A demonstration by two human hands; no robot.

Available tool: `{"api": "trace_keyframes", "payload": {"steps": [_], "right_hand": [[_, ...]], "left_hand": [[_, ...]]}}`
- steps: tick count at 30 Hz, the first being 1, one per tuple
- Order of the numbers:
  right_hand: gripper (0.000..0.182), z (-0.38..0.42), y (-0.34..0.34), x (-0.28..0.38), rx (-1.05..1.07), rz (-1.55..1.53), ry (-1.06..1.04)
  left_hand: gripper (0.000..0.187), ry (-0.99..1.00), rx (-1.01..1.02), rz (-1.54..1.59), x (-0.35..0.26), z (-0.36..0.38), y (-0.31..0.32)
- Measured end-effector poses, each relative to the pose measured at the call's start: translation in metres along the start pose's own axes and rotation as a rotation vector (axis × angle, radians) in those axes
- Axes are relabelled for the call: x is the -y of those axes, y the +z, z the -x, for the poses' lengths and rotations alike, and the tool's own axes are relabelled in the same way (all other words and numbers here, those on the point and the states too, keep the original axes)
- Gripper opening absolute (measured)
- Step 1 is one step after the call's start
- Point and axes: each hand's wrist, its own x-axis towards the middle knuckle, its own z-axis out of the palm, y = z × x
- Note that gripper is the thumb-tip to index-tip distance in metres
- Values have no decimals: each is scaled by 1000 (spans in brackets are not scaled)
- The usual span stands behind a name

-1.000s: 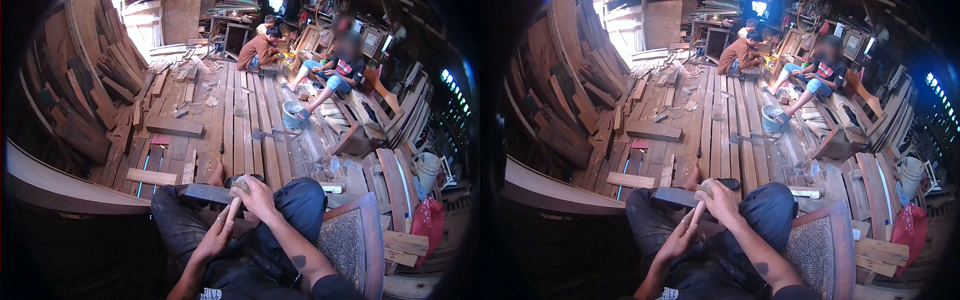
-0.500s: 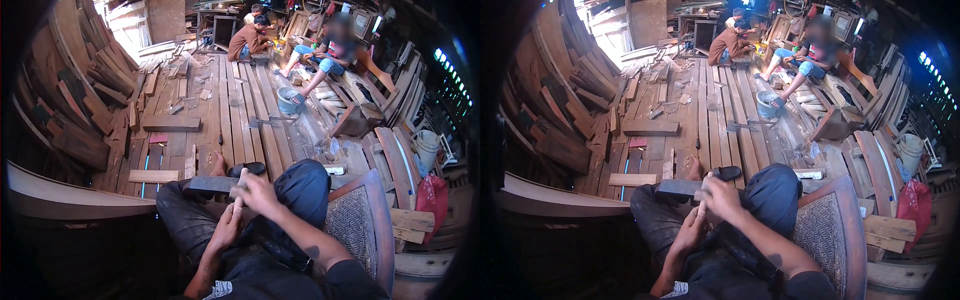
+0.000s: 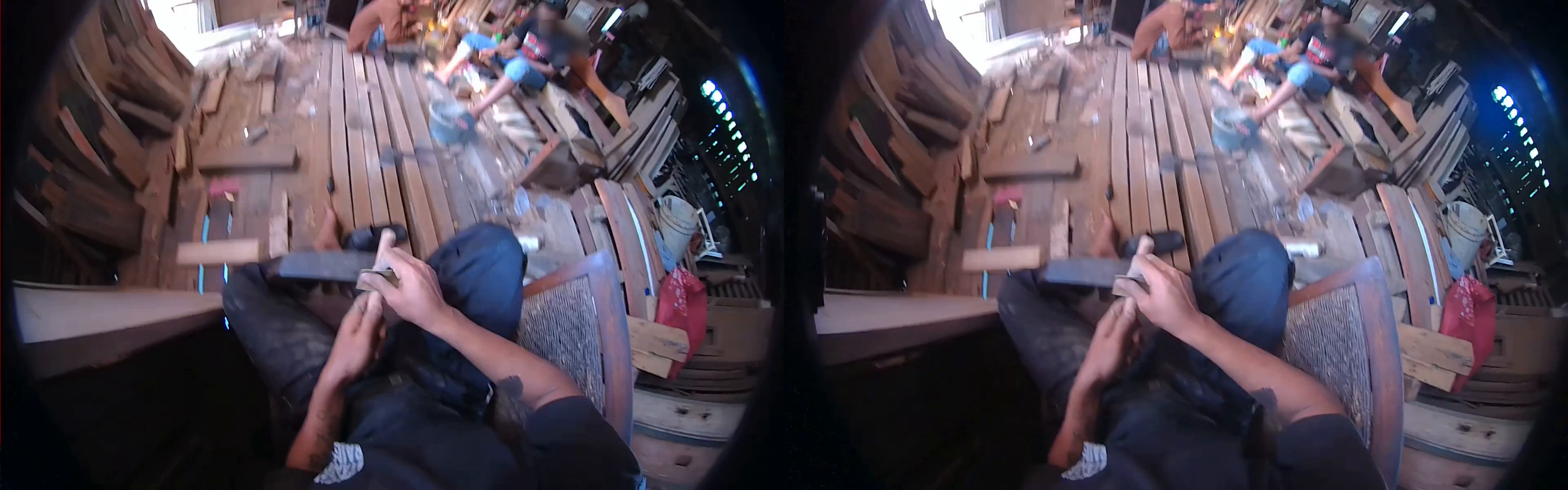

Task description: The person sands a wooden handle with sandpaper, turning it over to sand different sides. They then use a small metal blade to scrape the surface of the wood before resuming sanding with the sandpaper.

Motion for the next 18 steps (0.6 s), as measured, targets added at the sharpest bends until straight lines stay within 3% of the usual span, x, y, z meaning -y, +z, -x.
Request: {"api": "trace_keyframes", "payload": {"steps": [2, 4, 7, 11, 13, 17, 18], "right_hand": [[29, 18, -5, 6, 27, -120, 30], [28, 11, -8, -3, 2, -115, 37], [27, -30, -6, -33, -98, 56, 28], [28, -55, 2, -30, -130, 218, 86], [27, -30, 1, -17, -145, 98, 58], [23, 29, 4, 1, -182, -73, -4], [24, 35, 3, -2, -189, -65, 0]], "left_hand": [[23, 26, 47, 52, 27, -5, -6], [29, 13, 20, -1, 16, 1, 4], [50, -18, 29, -88, 4, -1, 9], [42, -46, 29, -9, -5, 1, 12], [46, -42, 33, -4, -4, 1, 9], [29, -38, 9, -77, 11, -2, 4], [26, 39, 23, -80, 13, -5, 7]]}}
